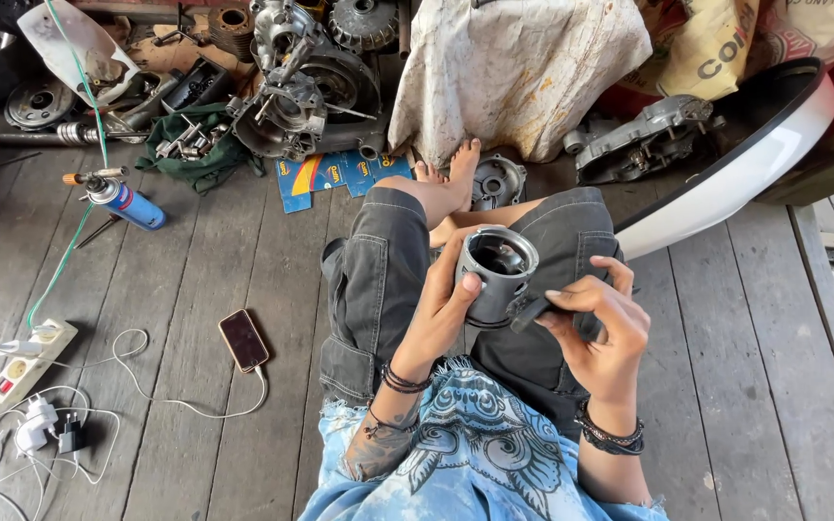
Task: The person sits on the floor and uses a small brush to clean the inside and outside of a metal engine piston. They rotate the piston to scrub different areas, including the top surface and the inner cylinder walls.
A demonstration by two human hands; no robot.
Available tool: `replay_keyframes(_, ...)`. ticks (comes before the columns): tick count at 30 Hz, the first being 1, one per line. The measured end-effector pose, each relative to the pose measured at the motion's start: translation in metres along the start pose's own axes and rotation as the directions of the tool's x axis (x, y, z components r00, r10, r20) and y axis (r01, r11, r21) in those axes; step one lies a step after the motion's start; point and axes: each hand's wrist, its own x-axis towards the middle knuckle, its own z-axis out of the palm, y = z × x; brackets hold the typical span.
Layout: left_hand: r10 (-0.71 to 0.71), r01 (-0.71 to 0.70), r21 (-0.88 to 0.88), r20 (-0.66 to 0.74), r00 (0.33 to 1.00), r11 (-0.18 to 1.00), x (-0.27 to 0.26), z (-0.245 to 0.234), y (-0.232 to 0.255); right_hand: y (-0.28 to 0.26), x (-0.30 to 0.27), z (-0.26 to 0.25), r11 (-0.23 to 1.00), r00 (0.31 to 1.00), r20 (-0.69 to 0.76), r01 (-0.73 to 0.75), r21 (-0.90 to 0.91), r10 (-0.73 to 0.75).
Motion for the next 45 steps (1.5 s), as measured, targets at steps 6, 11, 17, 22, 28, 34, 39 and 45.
replay_keyframes(6,0.012,-0.013,-0.042,-0.012,1.0,0.999,-0.003,0.0,0.0,0.014,0.001,-0.009,0.999,1.0,-0.012,-0.028,-0.022,0.028)
replay_keyframes(11,0.002,-0.003,-0.02,-0.032,0.999,1.0,-0.001,-0.004,-0.002,0.016,0.0,-0.001,1.0,1.0,0.018,-0.016,0.021,0.015)
replay_keyframes(17,0.001,0.0,0.008,-0.049,0.999,1.0,0.002,-0.005,0.002,0.006,0.006,0.008,0.999,0.999,0.033,0.007,0.034,-0.008)
replay_keyframes(22,0.013,-0.009,0.04,-0.081,0.997,0.999,0.003,-0.006,0.002,0.02,0.001,0.004,0.999,0.999,0.05,-0.013,0.032,0.012)
replay_keyframes(28,-0.013,0.013,0.002,-0.068,0.998,1.0,-0.002,-0.001,-0.003,0.001,0.001,0.01,0.995,0.998,0.06,-0.039,0.094,0.033)
replay_keyframes(34,-0.002,0.001,-0.01,-0.08,0.997,1.0,0.001,-0.001,-0.007,0.017,-0.002,0.003,0.997,0.999,0.017,-0.035,0.061,0.034)
replay_keyframes(39,-0.001,0.0,-0.018,-0.072,0.997,1.0,0.0,-0.002,0.0,0.026,-0.001,-0.003,0.998,0.999,-0.004,-0.043,0.049,0.043)
replay_keyframes(45,-0.022,0.021,-0.069,-0.007,1.0,0.997,0.0,0.01,0.002,-0.003,0.004,0.007,0.993,1.0,0.016,-0.006,0.116,0.004)
